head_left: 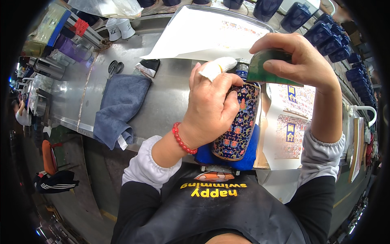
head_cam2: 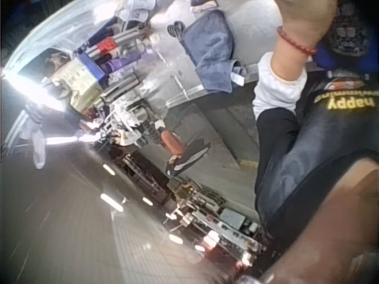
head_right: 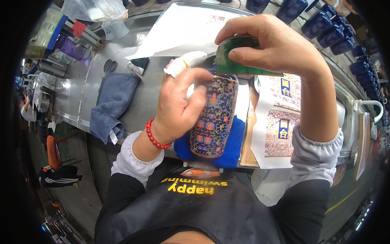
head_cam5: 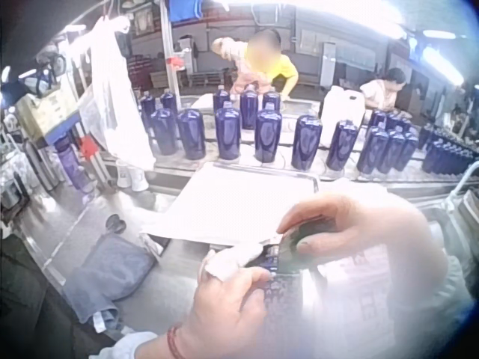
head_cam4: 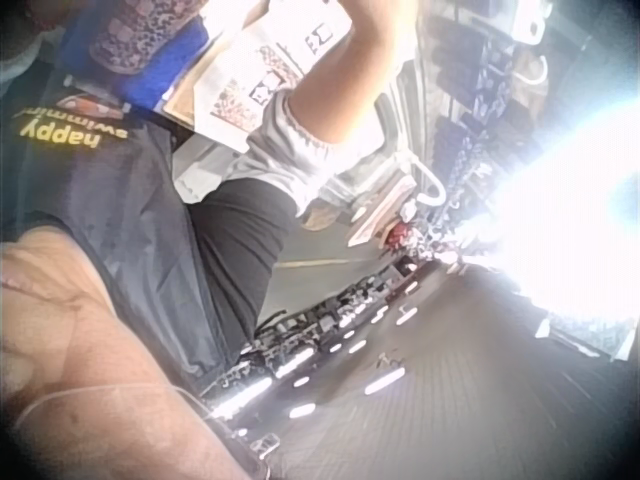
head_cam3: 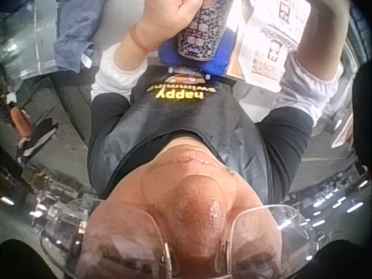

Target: The person holds a decorated ceramic vase on a blue stand and repeatedly rubs its surface with a green abrasive pad while rotating the vase to access different areas. The person occasionally wipes the surface with a white cloth. The vase remains on the stand throughout the clip.

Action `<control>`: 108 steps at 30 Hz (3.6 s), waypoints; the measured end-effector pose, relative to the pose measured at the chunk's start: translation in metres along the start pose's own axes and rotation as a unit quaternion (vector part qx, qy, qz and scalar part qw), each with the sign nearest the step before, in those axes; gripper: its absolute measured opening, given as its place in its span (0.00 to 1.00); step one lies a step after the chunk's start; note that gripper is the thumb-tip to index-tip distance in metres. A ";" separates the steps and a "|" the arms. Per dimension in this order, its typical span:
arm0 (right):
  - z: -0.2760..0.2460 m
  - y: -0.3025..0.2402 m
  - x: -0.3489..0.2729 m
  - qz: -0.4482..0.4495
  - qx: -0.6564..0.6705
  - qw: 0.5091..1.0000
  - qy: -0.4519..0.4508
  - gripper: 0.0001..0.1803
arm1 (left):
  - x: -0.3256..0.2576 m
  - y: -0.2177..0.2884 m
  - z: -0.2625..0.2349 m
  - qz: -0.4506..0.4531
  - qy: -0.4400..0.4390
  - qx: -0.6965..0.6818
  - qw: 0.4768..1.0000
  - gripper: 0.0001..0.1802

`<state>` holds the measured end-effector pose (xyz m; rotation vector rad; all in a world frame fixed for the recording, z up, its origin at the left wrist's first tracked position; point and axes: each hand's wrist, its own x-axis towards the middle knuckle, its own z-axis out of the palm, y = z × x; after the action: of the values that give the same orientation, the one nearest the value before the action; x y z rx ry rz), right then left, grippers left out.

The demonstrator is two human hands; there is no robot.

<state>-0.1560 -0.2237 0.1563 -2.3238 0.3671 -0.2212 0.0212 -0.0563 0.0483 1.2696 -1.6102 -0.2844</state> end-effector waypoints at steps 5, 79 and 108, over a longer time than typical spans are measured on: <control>0.003 0.004 -0.011 -0.020 -0.006 1.000 0.014 0.14 | 0.000 0.010 0.002 0.036 -0.013 0.134 0.990 0.14; 0.019 0.016 -0.023 -0.094 -0.031 0.994 0.044 0.16 | -0.012 0.000 -0.001 0.068 0.001 0.121 0.990 0.16; 0.032 0.027 -0.031 -0.095 -0.002 0.991 0.091 0.14 | -0.020 0.018 0.000 0.088 -0.012 0.175 0.981 0.21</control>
<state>-0.1825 -0.2103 0.1129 -2.3491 0.2344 -0.5283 0.0088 -0.0327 0.0500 1.3753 -1.8344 0.1010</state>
